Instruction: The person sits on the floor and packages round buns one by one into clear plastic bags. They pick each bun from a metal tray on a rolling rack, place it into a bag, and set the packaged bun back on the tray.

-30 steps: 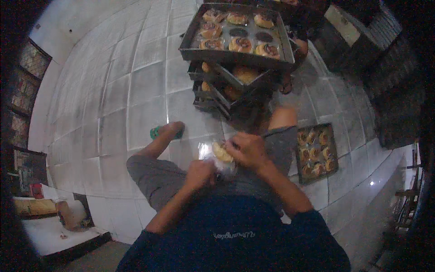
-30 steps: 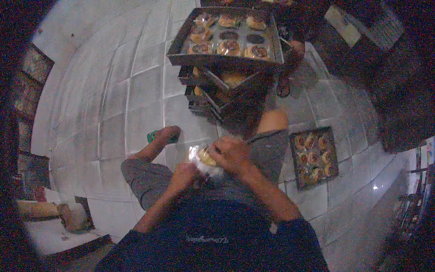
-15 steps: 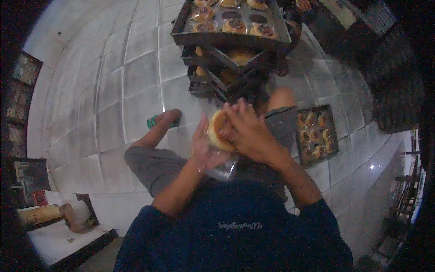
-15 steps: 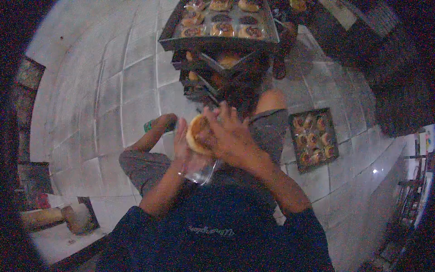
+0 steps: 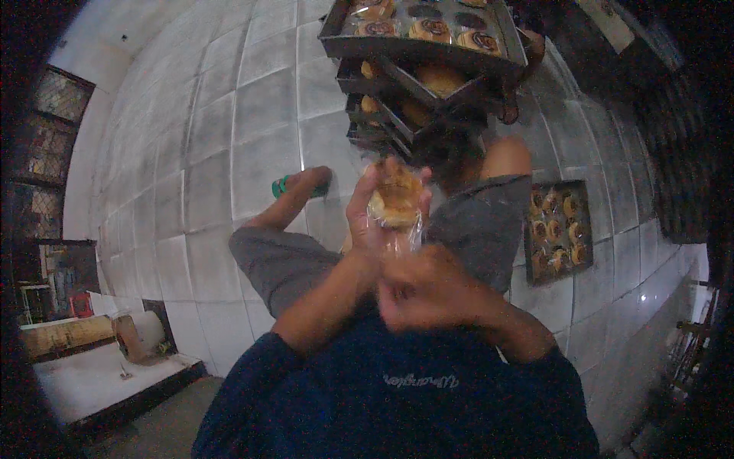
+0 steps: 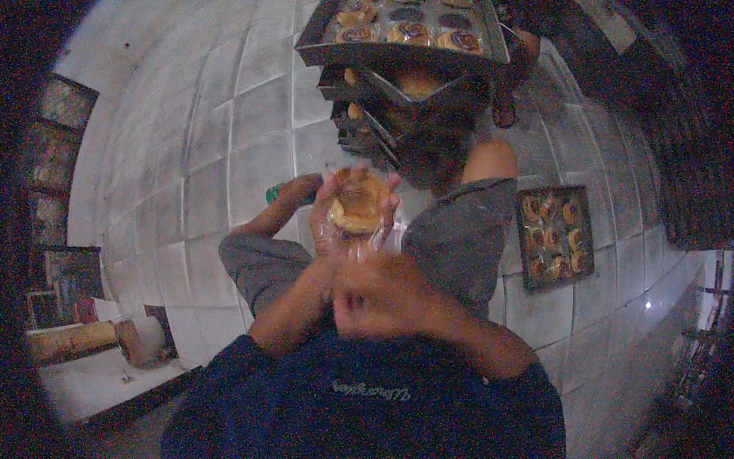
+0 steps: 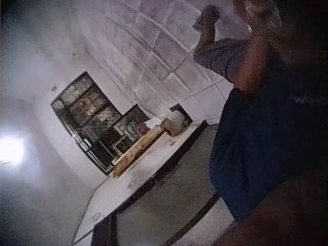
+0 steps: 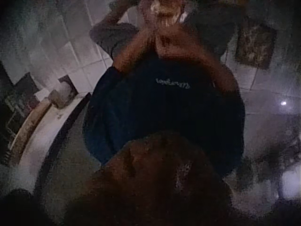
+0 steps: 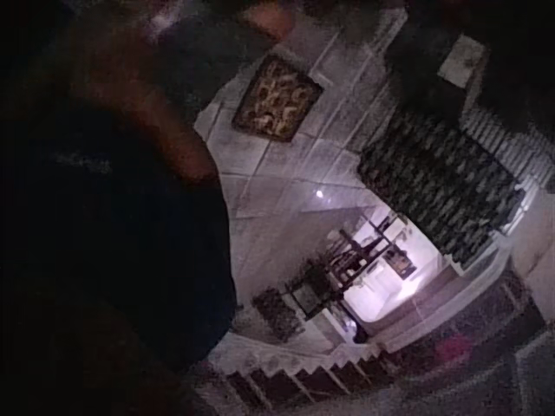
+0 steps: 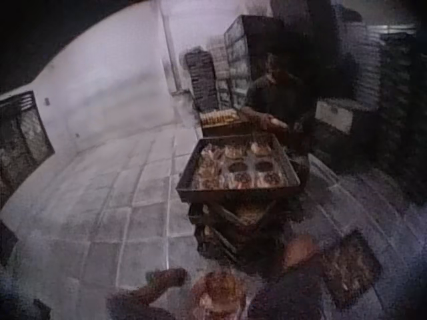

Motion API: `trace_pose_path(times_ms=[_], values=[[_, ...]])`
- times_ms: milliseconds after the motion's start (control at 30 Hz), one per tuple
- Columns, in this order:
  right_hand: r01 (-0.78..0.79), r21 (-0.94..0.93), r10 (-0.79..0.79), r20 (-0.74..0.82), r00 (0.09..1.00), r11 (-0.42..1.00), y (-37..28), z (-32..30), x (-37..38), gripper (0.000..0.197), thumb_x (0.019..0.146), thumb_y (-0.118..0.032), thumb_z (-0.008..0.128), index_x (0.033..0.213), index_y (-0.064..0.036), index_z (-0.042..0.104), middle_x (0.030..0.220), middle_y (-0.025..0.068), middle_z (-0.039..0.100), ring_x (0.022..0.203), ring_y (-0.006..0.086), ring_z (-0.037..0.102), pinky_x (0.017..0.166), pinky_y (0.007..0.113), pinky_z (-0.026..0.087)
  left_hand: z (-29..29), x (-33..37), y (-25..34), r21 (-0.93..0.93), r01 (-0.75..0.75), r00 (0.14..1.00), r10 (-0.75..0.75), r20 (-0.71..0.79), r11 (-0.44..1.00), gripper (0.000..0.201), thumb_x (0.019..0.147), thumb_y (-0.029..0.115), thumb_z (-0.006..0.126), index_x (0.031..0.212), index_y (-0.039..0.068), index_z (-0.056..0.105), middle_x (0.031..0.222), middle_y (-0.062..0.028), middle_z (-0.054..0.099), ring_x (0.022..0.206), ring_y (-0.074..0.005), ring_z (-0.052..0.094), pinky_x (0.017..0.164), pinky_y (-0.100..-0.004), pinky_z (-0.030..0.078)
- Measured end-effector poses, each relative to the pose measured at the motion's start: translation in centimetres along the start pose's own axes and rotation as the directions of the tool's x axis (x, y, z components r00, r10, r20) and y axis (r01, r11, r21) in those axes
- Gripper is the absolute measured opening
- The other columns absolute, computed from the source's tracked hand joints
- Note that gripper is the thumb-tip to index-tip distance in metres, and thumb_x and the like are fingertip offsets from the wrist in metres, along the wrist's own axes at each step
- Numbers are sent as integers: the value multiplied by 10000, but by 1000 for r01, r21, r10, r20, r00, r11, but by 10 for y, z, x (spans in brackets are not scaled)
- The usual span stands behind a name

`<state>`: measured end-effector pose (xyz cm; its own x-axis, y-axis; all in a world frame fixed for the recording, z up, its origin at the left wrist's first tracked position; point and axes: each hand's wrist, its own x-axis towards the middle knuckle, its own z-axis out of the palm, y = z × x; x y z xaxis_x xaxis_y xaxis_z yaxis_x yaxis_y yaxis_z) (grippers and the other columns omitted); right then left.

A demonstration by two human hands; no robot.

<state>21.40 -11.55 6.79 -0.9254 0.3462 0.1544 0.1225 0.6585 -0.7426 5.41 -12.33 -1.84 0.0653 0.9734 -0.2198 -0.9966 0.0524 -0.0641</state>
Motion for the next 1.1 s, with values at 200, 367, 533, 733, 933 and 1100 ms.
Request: trace_pose_path(times_ms=[200,367,533,733,933,1100], values=[[-39,-254,-52,-342,938,966,-24,-99,-36,542,752,-425,876,1148,-87,724,1148,105,746,1107,323,724,1022,507,519,68,-36,-47,-105,243,970,-244,2,964,808,929,746,582,1461,141,519,1459,-232,549,1270,-373,602,1031,-538,529],[-333,230,398,-357,845,915,23,-76,-97,637,811,-410,875,1293,-35,696,1125,131,770,1080,267,738,1014,437,535,21,-46,-75,400,310,951,-270,-154,863,874,940,744,566,1501,80,480,1458,-160,575,1328,-302,574,1106,-516,467],[-608,476,772,-363,521,635,118,-44,-133,543,898,-385,826,1261,3,715,1091,139,776,962,167,736,866,337,580,-31,20,-36,922,311,939,72,-335,230,483,1007,420,693,1231,-7,683,1145,-104,724,1032,-199,684,916,-370,546],[-475,621,742,-278,610,623,149,-58,-111,381,922,-325,804,1106,8,780,899,80,774,800,126,695,741,296,554,-25,39,-45,960,231,968,56,-243,161,271,980,277,748,1009,8,734,880,-52,721,770,-134,633,747,-304,508],[-126,943,850,-214,482,309,149,-48,-107,154,895,-203,804,888,-52,776,800,10,715,691,94,601,673,261,470,0,38,-27,981,60,950,292,-113,185,245,972,242,753,895,12,725,839,-36,709,776,-109,605,729,-299,480],[-106,847,785,-426,450,520,91,-55,-98,114,862,-118,805,818,-55,721,737,-12,636,637,89,515,625,268,417,60,17,-21,991,-52,943,322,89,-122,235,971,223,748,861,25,686,789,-24,673,760,-102,604,707,-290,479]])
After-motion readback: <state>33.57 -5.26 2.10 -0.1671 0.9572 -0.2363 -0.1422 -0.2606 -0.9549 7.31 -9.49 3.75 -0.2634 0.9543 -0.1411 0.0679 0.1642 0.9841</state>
